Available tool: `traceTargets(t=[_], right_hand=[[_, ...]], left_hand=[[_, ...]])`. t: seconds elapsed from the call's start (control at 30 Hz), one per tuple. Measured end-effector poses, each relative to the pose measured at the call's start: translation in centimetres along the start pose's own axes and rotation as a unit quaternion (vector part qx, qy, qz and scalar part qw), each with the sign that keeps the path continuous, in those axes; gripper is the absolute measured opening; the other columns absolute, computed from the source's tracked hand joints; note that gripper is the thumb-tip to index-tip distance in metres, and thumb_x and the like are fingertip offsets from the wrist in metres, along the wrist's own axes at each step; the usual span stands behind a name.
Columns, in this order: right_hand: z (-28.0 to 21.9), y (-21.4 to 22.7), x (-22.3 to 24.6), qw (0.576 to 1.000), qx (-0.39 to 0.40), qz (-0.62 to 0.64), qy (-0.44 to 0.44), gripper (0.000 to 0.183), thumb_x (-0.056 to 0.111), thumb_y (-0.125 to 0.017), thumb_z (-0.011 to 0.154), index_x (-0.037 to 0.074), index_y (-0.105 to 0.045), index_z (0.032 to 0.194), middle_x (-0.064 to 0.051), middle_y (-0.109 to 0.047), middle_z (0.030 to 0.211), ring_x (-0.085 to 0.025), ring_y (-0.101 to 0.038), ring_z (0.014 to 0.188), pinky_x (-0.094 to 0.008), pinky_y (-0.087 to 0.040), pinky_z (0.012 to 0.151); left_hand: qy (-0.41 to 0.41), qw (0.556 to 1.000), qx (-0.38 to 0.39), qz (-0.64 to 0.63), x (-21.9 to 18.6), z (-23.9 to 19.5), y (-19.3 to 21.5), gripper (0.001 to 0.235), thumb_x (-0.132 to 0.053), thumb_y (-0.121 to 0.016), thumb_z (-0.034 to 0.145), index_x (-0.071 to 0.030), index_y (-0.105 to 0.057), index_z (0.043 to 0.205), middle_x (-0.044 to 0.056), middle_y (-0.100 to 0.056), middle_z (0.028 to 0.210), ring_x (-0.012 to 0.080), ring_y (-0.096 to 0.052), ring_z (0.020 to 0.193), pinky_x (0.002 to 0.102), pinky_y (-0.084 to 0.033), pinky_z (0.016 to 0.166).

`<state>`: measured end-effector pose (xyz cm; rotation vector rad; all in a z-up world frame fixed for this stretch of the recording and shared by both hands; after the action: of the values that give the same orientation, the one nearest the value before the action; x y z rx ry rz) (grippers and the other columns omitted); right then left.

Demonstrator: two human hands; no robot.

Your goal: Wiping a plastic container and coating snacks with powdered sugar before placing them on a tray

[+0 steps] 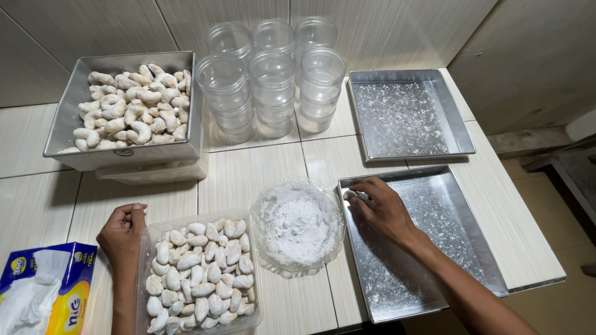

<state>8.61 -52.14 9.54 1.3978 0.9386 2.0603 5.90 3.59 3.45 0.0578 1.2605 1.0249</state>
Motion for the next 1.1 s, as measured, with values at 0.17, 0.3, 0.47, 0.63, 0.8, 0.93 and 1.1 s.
traceTargets(t=[0.17, 0.3, 0.47, 0.63, 0.8, 0.93, 1.1], right_hand=[[0.3, 1.4, 6.8, 0.999, 0.024, 0.012, 0.035, 0.014, 0.013, -0.07, 0.093, 0.011, -0.072, 0.107, -0.006, -0.066, 0.106, -0.018, -0.066, 0.085, -0.028, -0.054, 0.058], [0.7, -0.4, 10.3, 0.992, 0.061, -0.019, 0.108, 0.021, 0.023, -0.072, 0.095, 0.008, -0.064, 0.081, -0.006, -0.061, 0.083, -0.022, -0.057, 0.073, -0.036, -0.046, 0.065], [0.9, -3.9, 12.0, 0.974, 0.18, -0.037, 0.136, 0.015, 0.027, -0.057, 0.104, 0.016, -0.061, 0.095, -0.001, -0.064, 0.089, -0.02, -0.055, 0.077, -0.035, -0.034, 0.072], [0.8, -4.4, 13.6, 0.963, 0.206, -0.054, 0.167, 0.009, 0.017, -0.057, 0.101, 0.016, -0.065, 0.098, -0.001, -0.067, 0.084, -0.021, -0.062, 0.079, -0.037, -0.039, 0.081], [1.3, -4.6, 14.7, 0.958, 0.213, -0.089, 0.172, 0.006, 0.014, -0.066, 0.092, 0.017, -0.063, 0.096, -0.001, -0.066, 0.085, -0.022, -0.066, 0.085, -0.041, -0.044, 0.089], [2.1, -4.8, 16.6, 0.962, 0.206, -0.072, 0.167, 0.008, 0.016, -0.069, 0.091, 0.016, -0.064, 0.096, -0.001, -0.067, 0.088, -0.024, -0.067, 0.088, -0.042, -0.045, 0.091], [2.7, -6.9, 19.7, 0.957, 0.215, -0.039, 0.189, 0.009, 0.018, -0.07, 0.092, 0.017, -0.067, 0.101, 0.0, -0.068, 0.094, -0.023, -0.067, 0.093, -0.04, -0.046, 0.092]], left_hand=[[0.035, 0.999, 0.004, 0.004, -0.3, 0.1, 0.0, 0.021, -0.022, -0.061, 0.108, -0.012, -0.078, 0.103, 0.003, -0.072, 0.083, 0.013, -0.065, 0.078, 0.029, -0.045, 0.071], [-0.001, 1.0, 0.012, 0.002, 1.9, 0.2, -0.5, 0.043, -0.03, -0.059, 0.119, -0.006, -0.071, 0.084, 0.002, -0.062, 0.065, 0.013, -0.058, 0.063, 0.031, -0.043, 0.066], [-0.021, 1.0, 0.007, -0.003, 0.4, 0.4, -0.2, 0.032, -0.02, -0.052, 0.119, -0.007, -0.075, 0.1, 0.0, -0.063, 0.07, 0.0161, -0.064, 0.07, 0.032, -0.048, 0.071], [-0.001, 0.997, -0.008, -0.071, -2.1, 0.1, 0.4, 0.027, -0.004, -0.049, 0.11, -0.007, -0.073, 0.122, 0.006, -0.066, 0.073, 0.0197, -0.064, 0.065, 0.034, -0.053, 0.072], [-0.014, 0.996, -0.035, -0.083, -2.1, 0.1, 0.6, 0.033, 0.002, -0.049, 0.099, -0.007, -0.074, 0.117, 0.009, -0.069, 0.076, 0.0246, -0.067, 0.07, 0.039, -0.054, 0.079], [-0.01, 0.995, -0.034, -0.095, -1.1, 0.3, 0.1, 0.031, -0.002, -0.053, 0.093, -0.009, -0.076, 0.113, 0.009, -0.07, 0.075, 0.0223, -0.065, 0.064, 0.038, -0.054, 0.071], [-0.014, 0.994, -0.044, -0.098, -1.0, 0.5, 0.4, 0.026, -0.007, -0.059, 0.093, -0.014, -0.078, 0.108, 0.006, -0.069, 0.071, 0.0203, -0.066, 0.062, 0.035, -0.055, 0.067]])
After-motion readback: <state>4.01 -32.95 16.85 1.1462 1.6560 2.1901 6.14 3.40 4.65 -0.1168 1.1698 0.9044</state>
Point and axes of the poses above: each hand's wrist, its own z-axis towards the middle knuckle, its own y-axis out of the back of the hand, x = y × z, the point moved 8 cm from there along z, towards the middle knuckle
